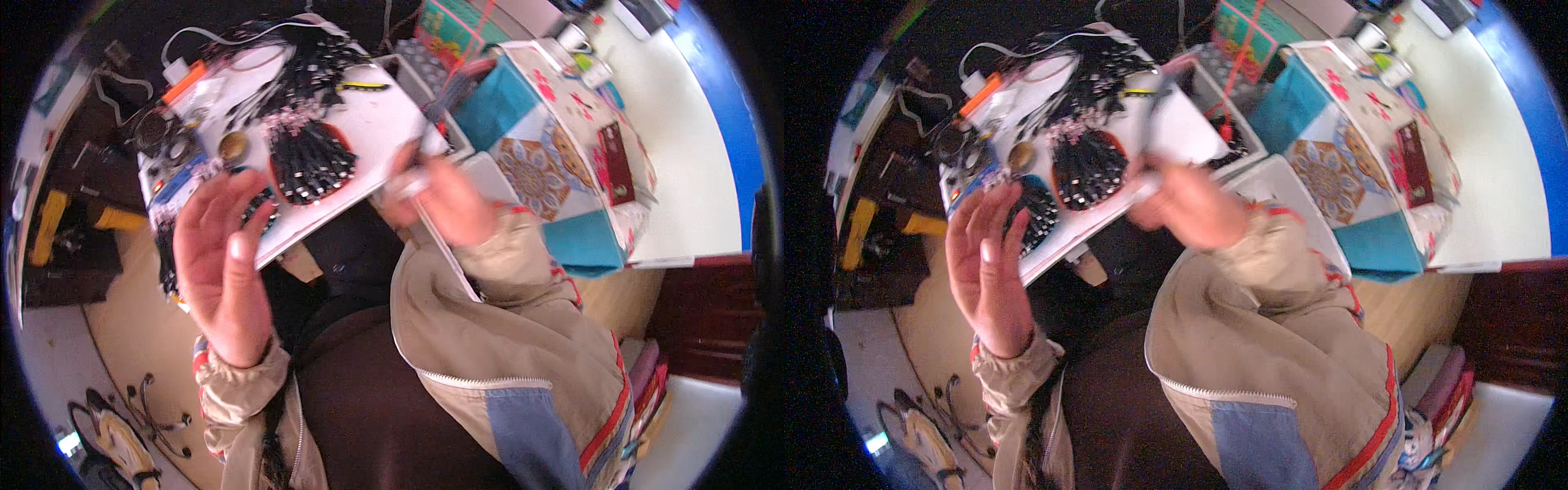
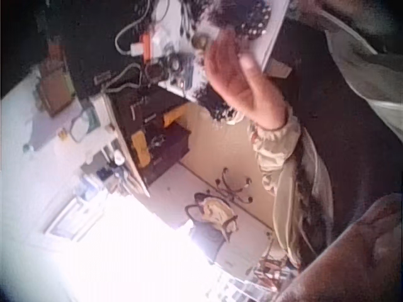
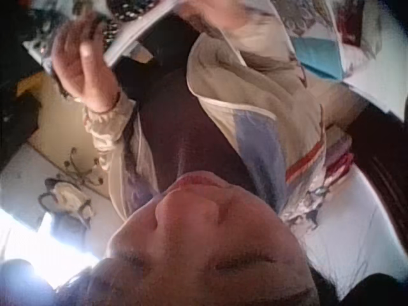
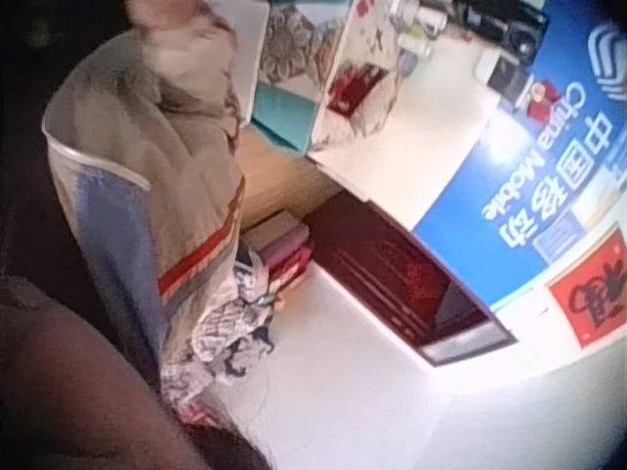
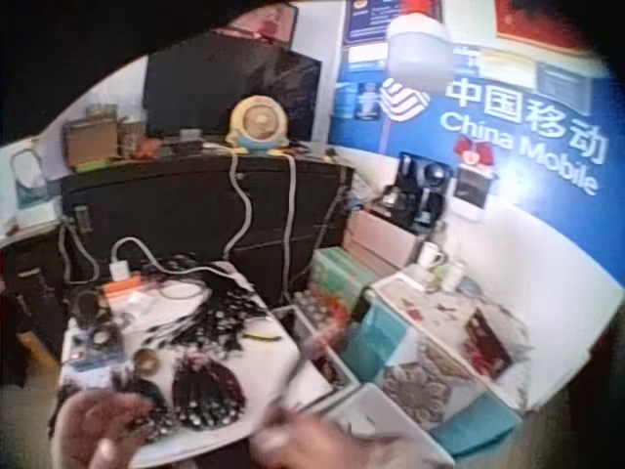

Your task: The person repeatedly picks small black electronic components from trays on the table, attaches a white connector to each one, and places the finished units into a white bin. The process is repeated continuously throughout the clip.

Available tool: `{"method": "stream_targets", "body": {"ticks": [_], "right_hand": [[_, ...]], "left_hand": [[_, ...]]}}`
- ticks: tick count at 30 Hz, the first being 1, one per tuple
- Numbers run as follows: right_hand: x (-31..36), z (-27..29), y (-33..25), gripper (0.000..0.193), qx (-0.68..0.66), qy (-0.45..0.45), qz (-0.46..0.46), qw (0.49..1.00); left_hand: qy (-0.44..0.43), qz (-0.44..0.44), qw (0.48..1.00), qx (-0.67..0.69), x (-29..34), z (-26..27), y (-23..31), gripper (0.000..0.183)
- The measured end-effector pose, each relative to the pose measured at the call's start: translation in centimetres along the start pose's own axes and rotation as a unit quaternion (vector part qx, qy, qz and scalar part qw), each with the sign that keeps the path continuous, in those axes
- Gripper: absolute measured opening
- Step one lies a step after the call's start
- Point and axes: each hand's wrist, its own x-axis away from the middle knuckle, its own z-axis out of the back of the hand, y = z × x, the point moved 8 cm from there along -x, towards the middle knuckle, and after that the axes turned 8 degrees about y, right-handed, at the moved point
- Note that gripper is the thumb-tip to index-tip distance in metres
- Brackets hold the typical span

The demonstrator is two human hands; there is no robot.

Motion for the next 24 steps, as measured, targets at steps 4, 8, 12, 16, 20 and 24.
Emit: {"method": "stream_targets", "body": {"ticks": [4,8,12,16,20,24], "right_hand": [[6.3,11.4,-6.3,0.017,0.085,0.171,0.106,0.976],[10.8,16.9,-0.5,0.020,0.224,0.206,-0.066,0.950],[13.2,22.3,14.3,0.028,0.319,0.144,-0.261,0.900],[16.8,26.9,30.0,0.037,0.444,0.143,-0.433,0.771],[19.1,27.8,37.7,0.037,0.535,0.196,-0.422,0.705],[15.4,25.3,38.9,0.029,0.447,0.235,-0.328,0.798]], "left_hand": [[-0.004,0.068,0.996,-0.066,-0.1,3.0,-2.8,0.036],[0.029,0.120,0.988,-0.090,0.6,6.6,-6.6,0.026],[0.026,0.180,0.977,-0.114,2.3,8.8,-9.6,0.020],[0.026,0.219,0.964,-0.150,3.8,10.1,-10.9,0.018],[0.011,0.248,0.948,-0.198,4.3,10.1,-11.4,0.019],[0.057,0.229,0.941,-0.242,3.7,11.5,-9.9,0.019]]}}
